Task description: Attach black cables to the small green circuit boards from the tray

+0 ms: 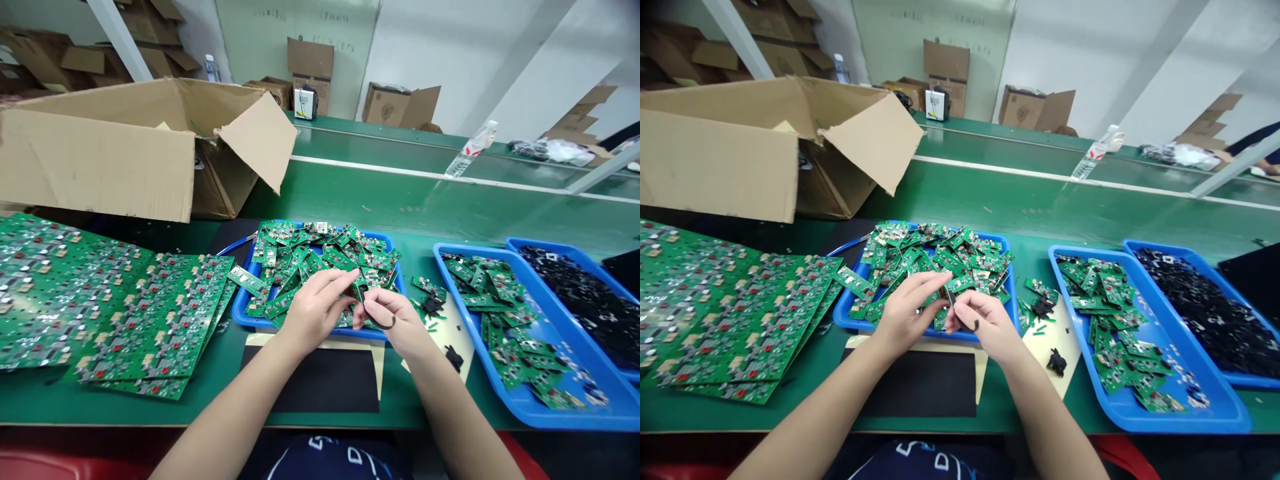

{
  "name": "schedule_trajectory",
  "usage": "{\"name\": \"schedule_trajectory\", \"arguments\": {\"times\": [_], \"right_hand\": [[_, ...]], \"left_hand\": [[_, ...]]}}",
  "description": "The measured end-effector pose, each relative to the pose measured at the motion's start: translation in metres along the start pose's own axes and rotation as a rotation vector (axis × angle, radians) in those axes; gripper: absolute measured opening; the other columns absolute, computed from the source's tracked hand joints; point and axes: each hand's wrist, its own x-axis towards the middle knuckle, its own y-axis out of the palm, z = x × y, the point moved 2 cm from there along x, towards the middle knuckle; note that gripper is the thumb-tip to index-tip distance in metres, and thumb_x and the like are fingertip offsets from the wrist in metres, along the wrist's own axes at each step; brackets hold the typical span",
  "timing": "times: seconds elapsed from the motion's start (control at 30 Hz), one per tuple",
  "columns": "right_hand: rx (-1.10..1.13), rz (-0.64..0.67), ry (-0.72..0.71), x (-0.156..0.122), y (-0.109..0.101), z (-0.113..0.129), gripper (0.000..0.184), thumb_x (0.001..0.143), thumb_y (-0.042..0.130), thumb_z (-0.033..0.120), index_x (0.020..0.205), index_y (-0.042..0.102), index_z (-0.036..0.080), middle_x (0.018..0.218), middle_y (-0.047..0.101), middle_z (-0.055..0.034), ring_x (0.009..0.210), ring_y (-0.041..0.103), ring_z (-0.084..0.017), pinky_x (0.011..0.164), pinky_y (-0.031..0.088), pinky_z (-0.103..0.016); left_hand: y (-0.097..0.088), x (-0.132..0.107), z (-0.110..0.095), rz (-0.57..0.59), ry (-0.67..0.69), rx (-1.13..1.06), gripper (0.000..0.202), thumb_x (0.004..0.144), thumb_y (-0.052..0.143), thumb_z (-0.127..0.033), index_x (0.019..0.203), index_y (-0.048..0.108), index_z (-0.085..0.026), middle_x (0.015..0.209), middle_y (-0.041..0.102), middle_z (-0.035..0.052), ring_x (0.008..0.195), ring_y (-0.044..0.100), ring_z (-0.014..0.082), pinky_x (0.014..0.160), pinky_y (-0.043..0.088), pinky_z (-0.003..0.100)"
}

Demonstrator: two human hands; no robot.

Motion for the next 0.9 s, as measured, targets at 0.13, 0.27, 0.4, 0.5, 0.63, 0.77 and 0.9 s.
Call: {"name": "schedule_trajectory", "arguments": {"times": [0.13, 0.27, 0.4, 0.5, 0.63, 0.77, 0.9], "right_hand": [[0.036, 0.014, 0.061, 0.001, -0.004, 0.0, 0.034, 0.079, 0.068, 0.048, 0.066, 0.059, 0.018, 0.058, 0.062, -0.0002, 0.054, 0.061, -0.014, 0.057, 0.054, -0.028], [0.03, 0.0, 0.101, 0.003, -0.007, -0.001, 0.039, 0.074, 0.071, 0.051, 0.061, 0.057, 0.017, 0.057, 0.062, 0.0, 0.049, 0.059, -0.013, 0.051, 0.052, -0.027], [-0.034, -0.096, 0.069, 0.003, -0.008, 0.0, 0.038, 0.072, 0.073, 0.051, 0.061, 0.058, 0.017, 0.053, 0.06, 0.0007, 0.048, 0.056, -0.012, 0.05, 0.049, -0.025], [-0.098, -0.209, 0.013, 0.003, -0.008, 0.001, 0.031, 0.073, 0.073, 0.045, 0.064, 0.061, 0.018, 0.055, 0.06, 0.0011, 0.051, 0.055, -0.012, 0.051, 0.047, -0.024], [-0.128, -0.311, -0.033, 0.003, -0.007, 0.0, 0.025, 0.072, 0.074, 0.042, 0.074, 0.065, 0.019, 0.066, 0.065, -0.0009, 0.06, 0.06, -0.015, 0.057, 0.051, -0.027], [-0.136, -0.336, -0.04, 0.004, -0.005, -0.002, 0.025, 0.068, 0.075, 0.04, 0.077, 0.065, 0.019, 0.068, 0.065, -0.002, 0.059, 0.06, -0.016, 0.053, 0.05, -0.027], [-0.131, -0.338, -0.07, 0.005, -0.005, -0.002, 0.034, 0.069, 0.074, 0.035, 0.098, 0.062, 0.022, 0.067, 0.06, 0.0025, 0.06, 0.056, -0.013, 0.054, 0.048, -0.024]], "left_hand": [[-0.002, 0.003, 0.0, 0.016, -0.054, -0.102, 0.028, 0.091, 0.057, -0.022, 0.119, 0.057, -0.018, 0.097, 0.069, 0.0082, 0.088, 0.067, 0.0167, 0.08, 0.056, 0.029], [-0.005, 0.004, 0.002, 0.058, -0.089, -0.21, 0.021, 0.089, 0.061, -0.028, 0.107, 0.064, -0.017, 0.092, 0.072, 0.0074, 0.084, 0.068, 0.0161, 0.078, 0.056, 0.026], [-0.005, 0.004, 0.004, 0.144, -0.179, -0.301, 0.026, 0.086, 0.064, -0.034, 0.101, 0.069, -0.013, 0.082, 0.072, 0.0076, 0.073, 0.068, 0.0157, 0.071, 0.056, 0.025], [-0.003, 0.004, 0.003, 0.211, -0.356, -0.419, 0.024, 0.083, 0.068, -0.033, 0.098, 0.071, -0.014, 0.082, 0.072, 0.0069, 0.071, 0.067, 0.0161, 0.066, 0.056, 0.023], [0.004, 0.002, 0.0, 0.216, -0.669, -0.661, 0.032, 0.076, 0.071, -0.028, 0.104, 0.069, -0.013, 0.094, 0.072, 0.0094, 0.084, 0.069, 0.0206, 0.069, 0.059, 0.026], [0.008, -0.001, 0.001, 0.195, -0.837, -0.797, 0.038, 0.071, 0.073, -0.029, 0.105, 0.068, -0.013, 0.096, 0.073, 0.0089, 0.086, 0.069, 0.0227, 0.075, 0.059, 0.032], [0.006, -0.001, 0.003, 0.178, -0.858, -0.807, 0.04, 0.07, 0.074, -0.031, 0.105, 0.069, -0.013, 0.093, 0.073, 0.0086, 0.087, 0.068, 0.0233, 0.075, 0.059, 0.032]]}}
